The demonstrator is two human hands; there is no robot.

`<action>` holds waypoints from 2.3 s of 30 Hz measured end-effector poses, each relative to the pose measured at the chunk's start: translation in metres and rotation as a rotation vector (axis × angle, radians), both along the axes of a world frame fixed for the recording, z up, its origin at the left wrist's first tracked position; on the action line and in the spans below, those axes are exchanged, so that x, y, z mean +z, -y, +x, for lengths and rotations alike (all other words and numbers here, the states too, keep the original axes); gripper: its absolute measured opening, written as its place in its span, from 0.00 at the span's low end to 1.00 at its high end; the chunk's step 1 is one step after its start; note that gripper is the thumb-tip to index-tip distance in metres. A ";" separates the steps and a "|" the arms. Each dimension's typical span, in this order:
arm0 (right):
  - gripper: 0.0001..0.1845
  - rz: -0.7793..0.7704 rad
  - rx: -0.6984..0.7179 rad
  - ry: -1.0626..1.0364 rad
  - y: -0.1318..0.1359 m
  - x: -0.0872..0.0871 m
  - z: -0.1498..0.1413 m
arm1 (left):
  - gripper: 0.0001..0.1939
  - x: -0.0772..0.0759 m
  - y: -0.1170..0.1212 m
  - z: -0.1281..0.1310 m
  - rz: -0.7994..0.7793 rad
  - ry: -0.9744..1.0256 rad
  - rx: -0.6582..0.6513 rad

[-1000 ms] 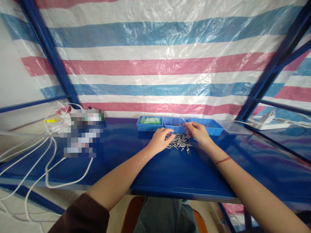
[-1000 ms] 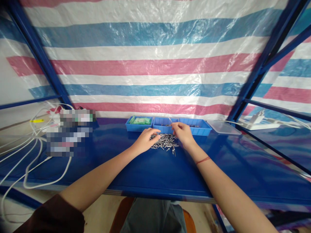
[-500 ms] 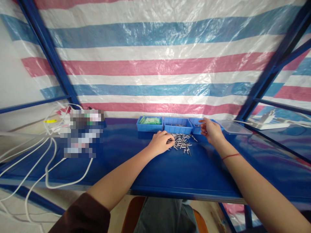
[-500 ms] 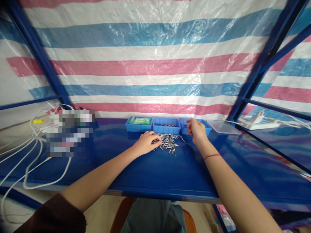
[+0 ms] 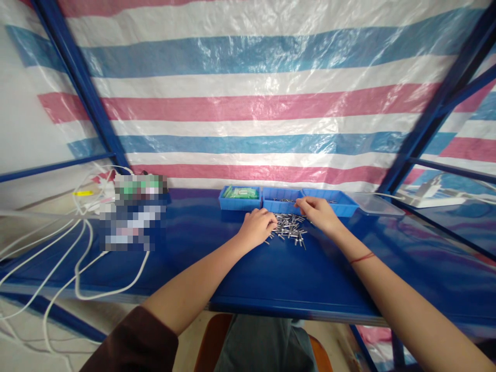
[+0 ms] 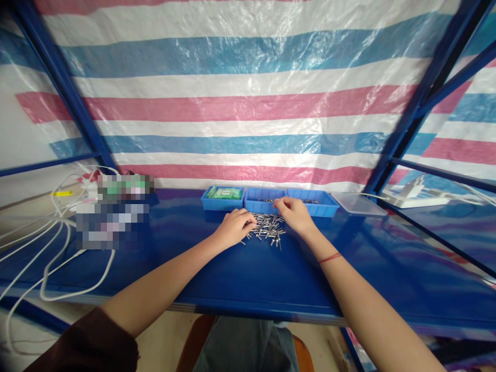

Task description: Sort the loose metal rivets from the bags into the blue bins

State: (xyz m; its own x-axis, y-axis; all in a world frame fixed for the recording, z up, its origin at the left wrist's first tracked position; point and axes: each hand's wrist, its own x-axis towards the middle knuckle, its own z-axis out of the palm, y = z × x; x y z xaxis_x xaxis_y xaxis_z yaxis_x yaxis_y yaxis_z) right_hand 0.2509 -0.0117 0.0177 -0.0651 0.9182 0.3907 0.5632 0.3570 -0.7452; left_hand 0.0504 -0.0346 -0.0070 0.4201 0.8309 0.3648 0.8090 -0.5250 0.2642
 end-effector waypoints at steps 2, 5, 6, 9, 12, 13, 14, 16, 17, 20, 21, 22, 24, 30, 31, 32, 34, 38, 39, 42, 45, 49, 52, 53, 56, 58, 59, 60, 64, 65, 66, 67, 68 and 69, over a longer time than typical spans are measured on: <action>0.16 0.031 0.081 0.087 0.003 -0.001 -0.002 | 0.08 0.000 -0.001 0.000 0.012 0.034 0.013; 0.11 0.021 0.229 0.129 0.007 -0.004 -0.007 | 0.09 0.000 -0.002 -0.001 0.033 0.119 0.017; 0.10 0.012 0.276 0.126 0.008 -0.005 -0.009 | 0.08 0.001 -0.003 -0.001 0.037 0.154 0.011; 0.11 0.020 0.350 0.106 0.010 -0.008 -0.014 | 0.07 0.001 -0.006 0.000 0.044 0.272 -0.027; 0.11 0.017 0.349 0.083 0.011 -0.008 -0.018 | 0.06 0.001 -0.007 0.001 0.046 0.415 -0.075; 0.11 0.005 0.354 0.073 0.011 -0.008 -0.019 | 0.06 0.001 -0.007 0.001 0.047 0.462 -0.086; 0.11 -0.008 0.362 0.062 0.011 -0.008 -0.019 | 0.06 0.002 -0.006 0.002 0.045 0.507 -0.094; 0.11 -0.032 0.377 0.039 0.011 -0.009 -0.020 | 0.05 0.002 -0.006 0.003 0.033 0.583 -0.096; 0.12 -0.041 0.382 0.027 0.011 -0.009 -0.021 | 0.05 0.003 -0.005 0.004 0.023 0.614 -0.094; 0.13 -0.072 0.393 -0.008 0.010 -0.011 -0.022 | 0.06 0.003 -0.004 0.005 -0.008 0.690 -0.080; 0.13 -0.085 0.397 -0.018 0.010 -0.012 -0.022 | 0.07 0.003 -0.004 0.006 -0.017 0.710 -0.076; 0.14 -0.096 0.400 -0.028 0.010 -0.012 -0.022 | 0.07 0.004 -0.003 0.006 -0.025 0.725 -0.074; 0.15 -0.115 0.403 -0.051 0.009 -0.012 -0.023 | 0.07 0.005 -0.003 0.006 -0.042 0.746 -0.077; 0.17 -0.147 0.336 -0.200 0.014 -0.004 -0.026 | 0.06 0.005 -0.004 0.005 -0.065 0.770 -0.066; 0.17 -0.140 0.309 -0.230 0.016 -0.002 -0.027 | 0.06 0.005 -0.005 0.005 -0.069 0.770 -0.062; 0.17 -0.131 0.283 -0.258 0.017 0.001 -0.028 | 0.06 0.004 -0.006 0.005 -0.077 0.768 -0.062; 0.18 -0.110 0.246 -0.303 0.019 0.004 -0.029 | 0.07 0.002 -0.008 0.005 -0.105 0.756 -0.076; 0.18 -0.049 0.236 -0.331 0.019 0.004 -0.029 | 0.08 -0.001 -0.006 0.007 -0.185 0.736 -0.141; 0.18 -0.031 0.241 -0.326 0.018 0.003 -0.029 | 0.08 -0.001 -0.006 0.007 -0.202 0.735 -0.166; 0.16 0.019 0.263 -0.311 0.017 0.001 -0.029 | 0.10 0.000 -0.003 0.009 -0.224 0.726 -0.220; 0.14 0.055 0.290 -0.296 0.018 0.001 -0.029 | 0.09 0.001 -0.003 0.008 -0.197 0.708 -0.222; 0.13 0.135 0.300 -0.226 0.021 0.004 -0.028 | 0.06 0.002 -0.006 0.006 -0.117 0.739 -0.182; 0.13 0.202 0.253 -0.124 0.022 0.005 -0.026 | 0.06 0.002 -0.007 0.005 -0.066 0.771 -0.116; 0.13 0.210 0.235 -0.090 0.021 0.005 -0.025 | 0.07 0.003 -0.007 0.005 -0.053 0.774 -0.096; 0.14 0.164 0.203 -0.043 0.016 0.001 -0.023 | 0.08 0.004 -0.006 0.003 -0.014 0.731 -0.063; 0.17 0.075 0.141 -0.125 0.011 -0.002 -0.020 | 0.10 0.006 -0.005 0.002 0.016 0.641 -0.070; 0.18 0.026 0.079 -0.213 0.007 -0.003 -0.017 | 0.11 0.006 -0.004 0.001 0.030 0.574 -0.075; 0.18 -0.020 0.002 -0.324 0.004 -0.003 -0.014 | 0.13 0.006 -0.003 0.000 0.040 0.496 -0.076; 0.17 -0.103 -0.255 -0.710 -0.006 -0.001 0.006 | 0.14 0.006 0.002 -0.002 0.035 0.188 -0.069; 0.17 -0.110 -0.284 -0.744 -0.008 -0.001 0.011 | 0.14 0.006 0.003 -0.002 0.021 0.131 -0.074; 0.18 -0.117 -0.306 -0.757 -0.009 0.000 0.015 | 0.14 0.005 0.004 -0.002 0.004 0.084 -0.081; 0.19 -0.127 -0.320 -0.760 -0.010 0.000 0.018 | 0.14 0.005 0.004 -0.002 -0.014 0.044 -0.088; 0.20 -0.137 -0.324 -0.760 -0.011 0.000 0.020 | 0.14 0.005 0.004 -0.002 -0.031 0.014 -0.092; 0.21 -0.144 -0.318 -0.757 -0.011 0.000 0.020 | 0.14 0.005 0.004 -0.002 -0.044 -0.006 -0.095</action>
State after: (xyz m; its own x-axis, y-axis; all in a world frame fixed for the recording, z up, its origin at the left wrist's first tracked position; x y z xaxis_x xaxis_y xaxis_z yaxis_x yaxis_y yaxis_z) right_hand 0.2712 -0.0010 0.0181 0.4385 0.8930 0.1016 -0.0509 0.1376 -0.9892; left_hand 0.0480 -0.0386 -0.0025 0.5002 0.8022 0.3259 0.7575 -0.5878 0.2840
